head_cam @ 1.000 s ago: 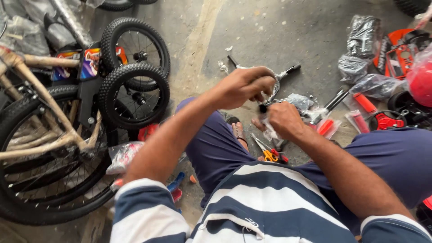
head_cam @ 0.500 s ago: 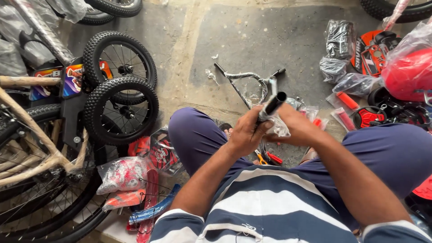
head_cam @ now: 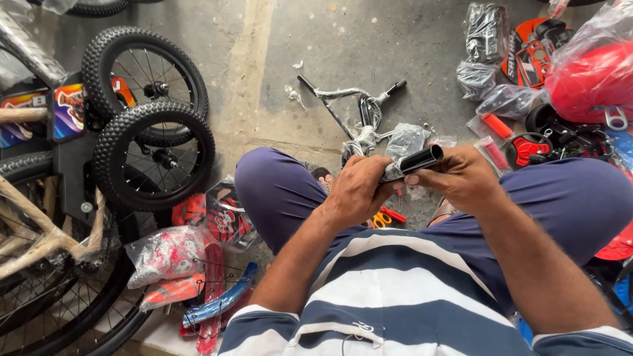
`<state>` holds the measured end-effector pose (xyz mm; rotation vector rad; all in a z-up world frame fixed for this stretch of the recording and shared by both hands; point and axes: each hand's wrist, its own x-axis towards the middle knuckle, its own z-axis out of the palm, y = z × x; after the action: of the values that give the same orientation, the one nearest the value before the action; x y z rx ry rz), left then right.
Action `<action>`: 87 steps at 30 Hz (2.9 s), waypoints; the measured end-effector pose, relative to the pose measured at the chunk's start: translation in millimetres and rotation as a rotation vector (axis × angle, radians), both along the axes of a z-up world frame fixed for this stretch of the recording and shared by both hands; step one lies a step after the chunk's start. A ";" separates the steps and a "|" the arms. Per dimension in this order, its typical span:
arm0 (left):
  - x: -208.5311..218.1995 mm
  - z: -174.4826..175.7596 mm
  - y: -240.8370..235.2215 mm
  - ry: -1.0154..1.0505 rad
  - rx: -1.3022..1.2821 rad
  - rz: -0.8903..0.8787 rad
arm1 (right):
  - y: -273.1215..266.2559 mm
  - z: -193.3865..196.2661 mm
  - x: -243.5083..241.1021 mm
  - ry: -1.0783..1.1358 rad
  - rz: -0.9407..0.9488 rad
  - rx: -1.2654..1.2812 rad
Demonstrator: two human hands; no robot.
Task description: The person sits on the floor and unwraps a bicycle handlebar and a metal tube from plastic packaging. They use scissors to cut the plastic and remove the wrapping, then place the handlebar and tube on the floor.
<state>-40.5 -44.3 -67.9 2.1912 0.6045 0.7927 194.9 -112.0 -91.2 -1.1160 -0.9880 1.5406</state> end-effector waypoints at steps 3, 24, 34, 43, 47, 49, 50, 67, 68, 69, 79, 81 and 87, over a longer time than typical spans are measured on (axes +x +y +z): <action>-6.6 6.8 2.1 0.047 -0.044 -0.040 | -5.1 3.7 -2.5 -0.025 0.010 0.030; -3.1 -16.8 -13.4 -0.040 -0.183 -0.061 | 5.4 39.5 -10.3 -0.987 -0.052 0.324; -20.9 -28.3 21.0 -0.312 -0.593 -0.011 | 7.2 9.7 -25.7 -0.015 -0.121 0.099; -11.3 -21.4 14.3 -0.237 -0.478 0.105 | 17.1 58.3 -38.9 -0.148 0.057 0.190; -10.0 -11.0 12.2 -0.132 -0.407 0.107 | 25.2 79.1 -39.5 -0.489 0.088 0.296; -11.2 -8.9 11.6 -0.100 -0.387 0.095 | 26.0 78.9 -36.2 -0.507 0.106 0.377; -12.1 -9.0 11.2 -0.088 -0.379 0.088 | 25.3 76.0 -34.9 -0.515 0.117 0.417; -17.2 -17.6 11.5 0.033 -0.308 0.014 | 22.5 70.8 -54.1 -0.920 -0.100 0.855; -19.5 -17.9 12.3 0.033 -0.321 0.009 | 24.2 72.8 -57.2 -0.940 -0.117 0.907; -21.6 -17.9 14.2 0.033 -0.330 0.005 | 26.5 74.2 -59.5 -0.943 -0.104 0.890; -30.1 -14.3 22.6 -0.120 -0.424 -0.032 | 44.6 74.5 -44.9 -0.500 0.259 0.478; -29.4 -11.0 24.6 -0.089 -0.442 -0.065 | 44.2 73.7 -41.3 -0.470 0.274 0.430; -13.9 -9.6 7.5 -0.248 -0.082 0.213 | 31.1 75.4 -45.2 -0.660 0.113 0.538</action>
<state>-54.4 -36.9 -77.5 1.9363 0.7368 1.1111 149.6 -80.9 -15.8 -1.1956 -1.8058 0.8844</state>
